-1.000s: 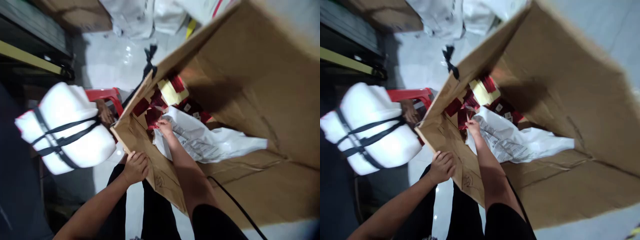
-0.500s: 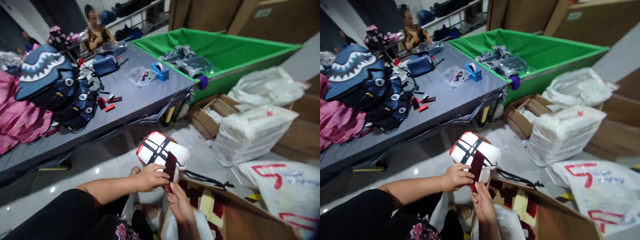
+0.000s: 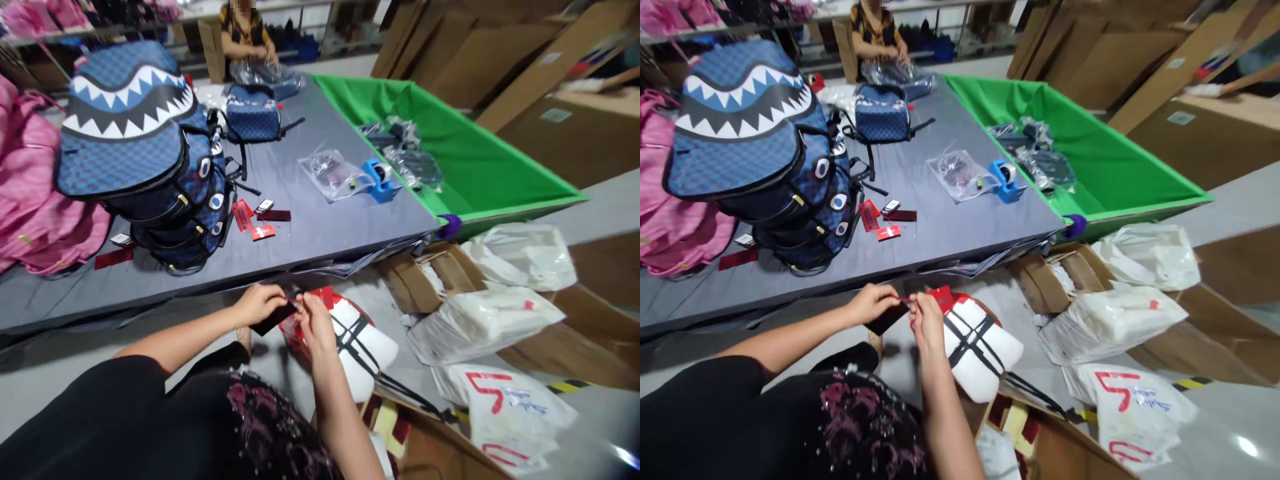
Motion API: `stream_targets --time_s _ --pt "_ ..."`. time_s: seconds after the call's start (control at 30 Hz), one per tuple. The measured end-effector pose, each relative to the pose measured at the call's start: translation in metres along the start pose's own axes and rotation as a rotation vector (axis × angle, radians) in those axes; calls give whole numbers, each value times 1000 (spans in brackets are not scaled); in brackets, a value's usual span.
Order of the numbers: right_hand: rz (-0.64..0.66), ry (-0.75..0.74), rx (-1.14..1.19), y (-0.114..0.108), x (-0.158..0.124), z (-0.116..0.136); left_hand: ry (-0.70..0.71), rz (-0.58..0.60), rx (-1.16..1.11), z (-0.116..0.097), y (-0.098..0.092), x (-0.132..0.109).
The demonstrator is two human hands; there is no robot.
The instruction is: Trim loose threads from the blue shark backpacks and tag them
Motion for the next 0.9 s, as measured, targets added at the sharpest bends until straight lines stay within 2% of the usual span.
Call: stream_targets --time_s 0.07,0.13,0.27,0.37,0.5,0.67,0.8,0.9 --pt "35 14 42 43 7 8 -170 -8 -208 13 -32 19" --pt "107 74 80 81 10 11 -256 -13 -382 19 -56 33" --pt "252 189 72 134 10 8 -289 -73 -584 26 -89 44" --pt "349 276 49 162 8 2 -280 -203 -638 37 -110 49" --pt "422 459 14 192 10 -13 -121 -437 -459 40 -147 58" --pt "473 592 -7 220 12 -18 143 -501 -141 17 -162 65" --pt "548 692 -119 231 7 -27 170 -695 101 10 -175 55" --pt "742 655 -411 238 2 -36 111 -864 232 12 -193 30"
Point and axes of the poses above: each hand's wrist, its own x-axis towards the middle knuckle, its own y-axis out of the palm, z = x × y, the point moved 10 cm from there along x, towards the middle knuckle, and after that the axes turned 15 degrees about -z, right-handed, at the moved point
